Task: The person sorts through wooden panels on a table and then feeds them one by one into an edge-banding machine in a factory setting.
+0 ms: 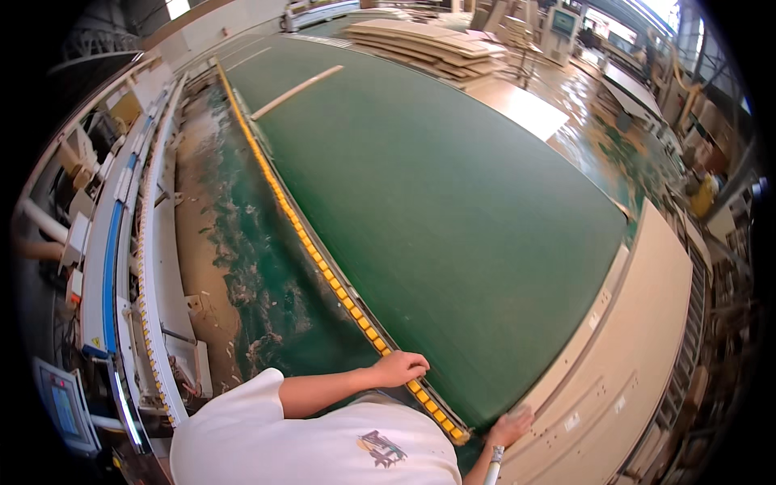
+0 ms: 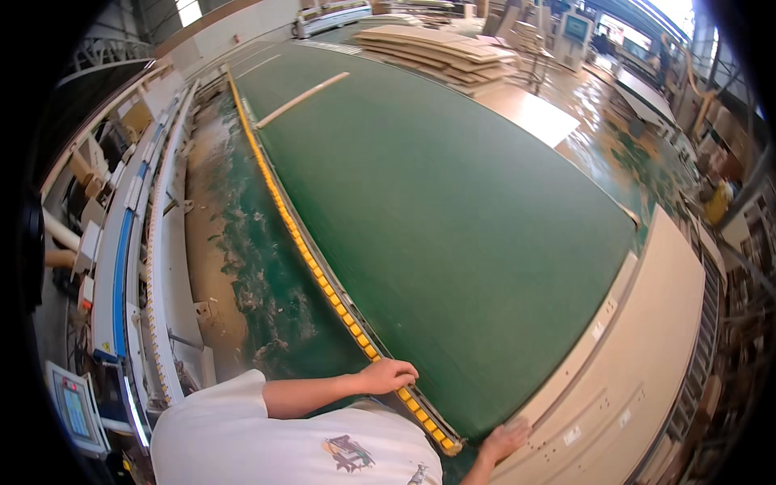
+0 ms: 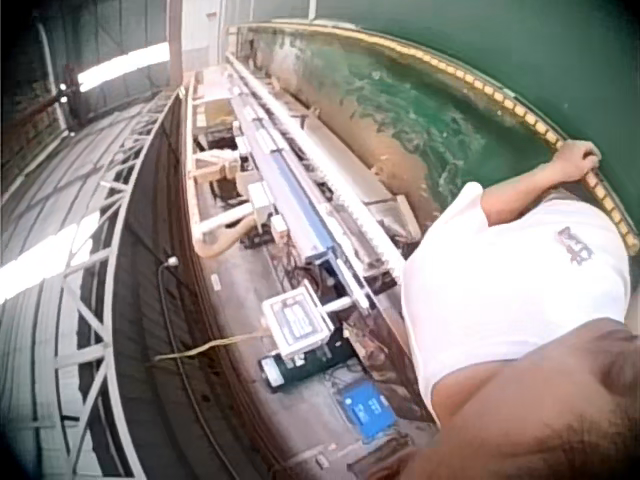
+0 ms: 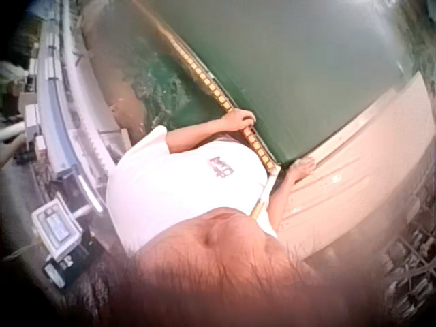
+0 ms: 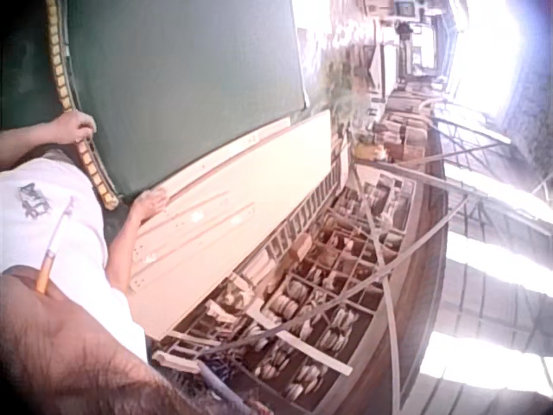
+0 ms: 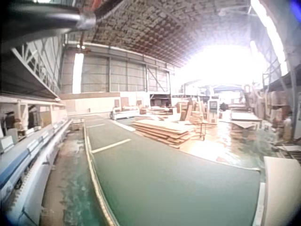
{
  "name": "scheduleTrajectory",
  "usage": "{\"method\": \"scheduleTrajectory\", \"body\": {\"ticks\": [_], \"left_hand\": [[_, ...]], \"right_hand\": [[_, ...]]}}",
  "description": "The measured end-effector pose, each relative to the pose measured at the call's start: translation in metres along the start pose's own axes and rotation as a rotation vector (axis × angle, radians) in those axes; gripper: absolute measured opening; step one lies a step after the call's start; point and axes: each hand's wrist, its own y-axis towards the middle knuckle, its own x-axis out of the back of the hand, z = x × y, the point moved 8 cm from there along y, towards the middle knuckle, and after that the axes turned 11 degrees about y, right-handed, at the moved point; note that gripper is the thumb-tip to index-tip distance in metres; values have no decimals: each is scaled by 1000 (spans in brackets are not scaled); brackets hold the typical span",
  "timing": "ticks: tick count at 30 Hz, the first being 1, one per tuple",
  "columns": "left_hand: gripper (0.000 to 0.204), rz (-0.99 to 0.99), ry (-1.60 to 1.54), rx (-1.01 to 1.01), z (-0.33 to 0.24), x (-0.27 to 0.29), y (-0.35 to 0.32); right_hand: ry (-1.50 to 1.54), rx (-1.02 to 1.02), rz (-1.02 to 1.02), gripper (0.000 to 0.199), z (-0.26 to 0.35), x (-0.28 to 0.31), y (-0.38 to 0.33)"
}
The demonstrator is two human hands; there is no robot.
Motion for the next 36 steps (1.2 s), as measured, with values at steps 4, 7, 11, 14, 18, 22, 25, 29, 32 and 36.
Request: {"method": "scheduleTrajectory", "body": {"ticks": [4,7,11,14,18,22,25,29,32,36], "left_hand": [[30,-30,-16,-39,-6,15,23],[21,-42,-110,-89,-23,14,42],[20,-33,-292,-29,-16,3,53],[19,25,-284,-27,-20,-17,59],[18,124,-158,-52,-54,-42,49],[19,206,-127,-79,-81,-75,41],[19,257,-73,-112,-109,-105,36],[20,277,-2,-161,-142,-133,21],[20,293,-12,-108,-143,-148,9],[20,255,17,-122,-142,-153,-7]], "right_hand": [[392,-232,-63,81,-16,20,14],[658,-258,-157,75,-14,58,26],[1325,-460,-110,58,-7,94,12],[1090,-425,-200,56,-26,136,-25],[250,-202,-365,55,-60,213,-73],[-36,-242,-292,59,-121,235,-104],[-243,-353,-295,64,-163,215,-122],[-72,-401,-298,65,-191,204,-126],[-33,-452,-277,63,-190,202,-128],[-257,-399,-265,63,-169,218,-121]]}}
